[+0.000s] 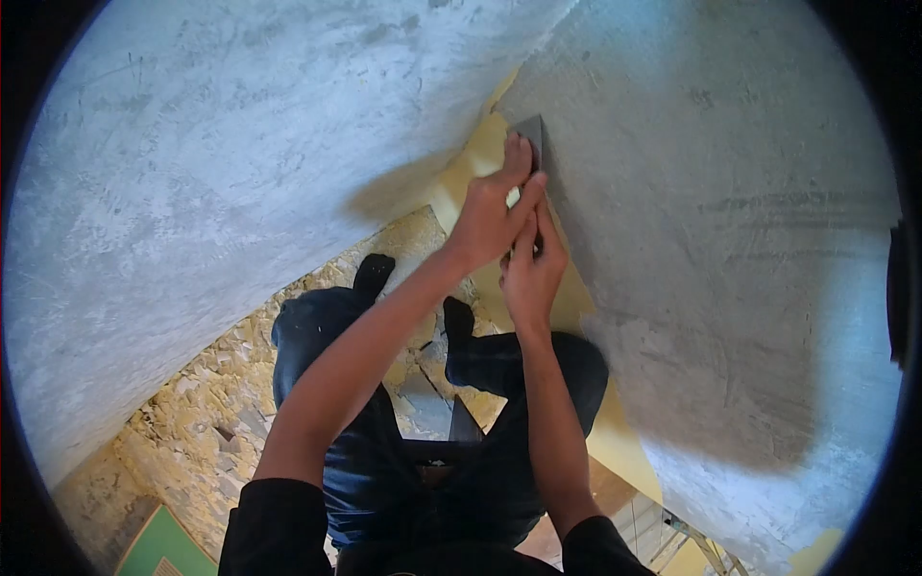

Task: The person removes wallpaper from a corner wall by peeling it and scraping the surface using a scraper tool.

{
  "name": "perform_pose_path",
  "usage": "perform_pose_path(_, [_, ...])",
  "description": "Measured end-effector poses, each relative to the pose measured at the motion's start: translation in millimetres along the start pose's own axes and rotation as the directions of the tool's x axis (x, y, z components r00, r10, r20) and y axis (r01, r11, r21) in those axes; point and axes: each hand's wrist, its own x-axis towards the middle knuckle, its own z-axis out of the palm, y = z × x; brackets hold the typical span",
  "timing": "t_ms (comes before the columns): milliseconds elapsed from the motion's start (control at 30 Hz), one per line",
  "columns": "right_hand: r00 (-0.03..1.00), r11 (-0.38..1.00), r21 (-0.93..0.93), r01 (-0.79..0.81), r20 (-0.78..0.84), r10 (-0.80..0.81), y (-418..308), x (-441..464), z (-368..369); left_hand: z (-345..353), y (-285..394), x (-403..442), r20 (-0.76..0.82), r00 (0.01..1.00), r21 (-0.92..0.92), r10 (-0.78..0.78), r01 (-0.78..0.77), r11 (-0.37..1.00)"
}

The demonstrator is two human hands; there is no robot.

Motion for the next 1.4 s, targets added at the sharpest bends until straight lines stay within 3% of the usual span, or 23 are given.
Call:
perform_pose_path(67, [0.999,0.998,0.051,-0.036,0.042,0.034,-2.0,2.8,1.2,-1.1,-4.9,5.5,0.014,1.0,-0.089,-0.025,0.026,0.996])
perform_pose_path(200, [0.999,0.999,0.018,0.033,-0.002,-0.033,-0.7,-3.7,5.0,-1.0,-1.8,0.7,-0.014,0.999,-0.074,0.034,-0.035,0.997])
perform_pose_path(300, [0.995,0.994,0.047,-0.102,0.019,0.101,-6.0,-2.8,2.6,-1.0,-4.8,0.3,0.018,1.0,-0.05,-0.001,0.002,0.999])
perform_pose_path(367, [1.0,0.999,0.053,-0.006,0.008,0.006,3.2,3.5,6.0,-0.8,-10.7,6.1,-0.006,1.0,-0.058,0.028,-0.028,0.998])
perform_pose_path(467, [1.0,1.0,0.006,0.004,-0.017,-0.004,9.1,-3.3,7.5,-0.1,-4.2,-0.9,0.0,0.999,-0.111,-0.051,0.051,0.993])
perform_pose_path(567, [1.0,0.999,0.034,0.012,-0.006,-0.012,0.7,3.5,7.7,-0.6,-8.4,5.2,-0.019,1.0,0.0,0.025,-0.025,1.0])
perform_pose_path(700, [0.999,0.999,0.053,-0.007,0.032,0.005,-5.7,8.9,13.3,-2.9,-15.3,12.3,-0.041,0.998,-0.038,-0.056,0.054,0.998])
perform_pose_path(767, [0.985,0.979,0.105,-0.172,0.039,0.169,-10.9,-4.3,13.1,-6.0,-9.4,2.6,-0.02,1.0,0.064,-0.021,0.023,0.998])
perform_pose_path(800, [0.986,0.981,0.107,-0.162,0.046,0.158,-7.6,0.6,14.8,-7.1,-9.0,6.4,-0.029,0.999,0.069,-0.013,0.015,0.998])
perform_pose_path(867, [0.998,0.997,0.044,0.067,-0.017,-0.066,0.4,5.1,12.4,-3.2,-6.7,7.6,-0.022,0.999,-0.012,0.029,-0.029,1.0])
perform_pose_path(967, [0.999,0.999,0.01,-0.039,0.019,0.039,-2.0,13.5,18.1,-7.6,-11.3,18.1,-0.051,0.998,0.017,-0.046,0.047,0.999])
perform_pose_path(1033, [1.0,0.998,0.059,-0.016,0.008,0.015,-0.4,-1.6,14.7,-6.0,-15.8,11.7,-0.043,0.997,0.014,-0.059,0.06,0.998])
perform_pose_path(1100, [1.0,0.993,0.116,0.016,-0.002,-0.016,1.8,3.0,19.5,-1.3,-21.5,12.4,-0.111,0.924,0.173,0.367,-0.346,0.922])
perform_pose_path(1133, [0.999,0.995,0.092,0.045,-0.013,-0.044,4.6,11.3,21.6,-3.6,-29.2,17.6,-0.116,0.923,0.179,0.368,-0.345,0.921])
perform_pose_path(1200, [0.998,0.997,0.055,0.049,-0.03,-0.048,7.9,11.9,20.7,-9.7,-23.7,23.5,-0.022,0.996,0.098,0.081,-0.078,0.992])
perform_pose_path(1300, [1.0,0.997,0.076,-0.015,0.007,0.015,1.7,6.9,22.8,-18.0,-10.5,18.6,-0.009,1.0,0.058,-0.017,0.018,0.998])
perform_pose_path(1333, [1.0,0.993,0.119,-0.015,-0.001,0.015,2.8,1.3,21.7,-14.7,-14.3,20.6,-0.015,1.0,0.062,0.0,0.001,0.998])
perform_pose_path(1400, [0.999,0.99,0.141,-0.013,-0.027,0.017,-0.3,2.5,21.6,-7.2,-21.5,19.3,-0.107,0.912,0.192,0.395,-0.371,0.908])
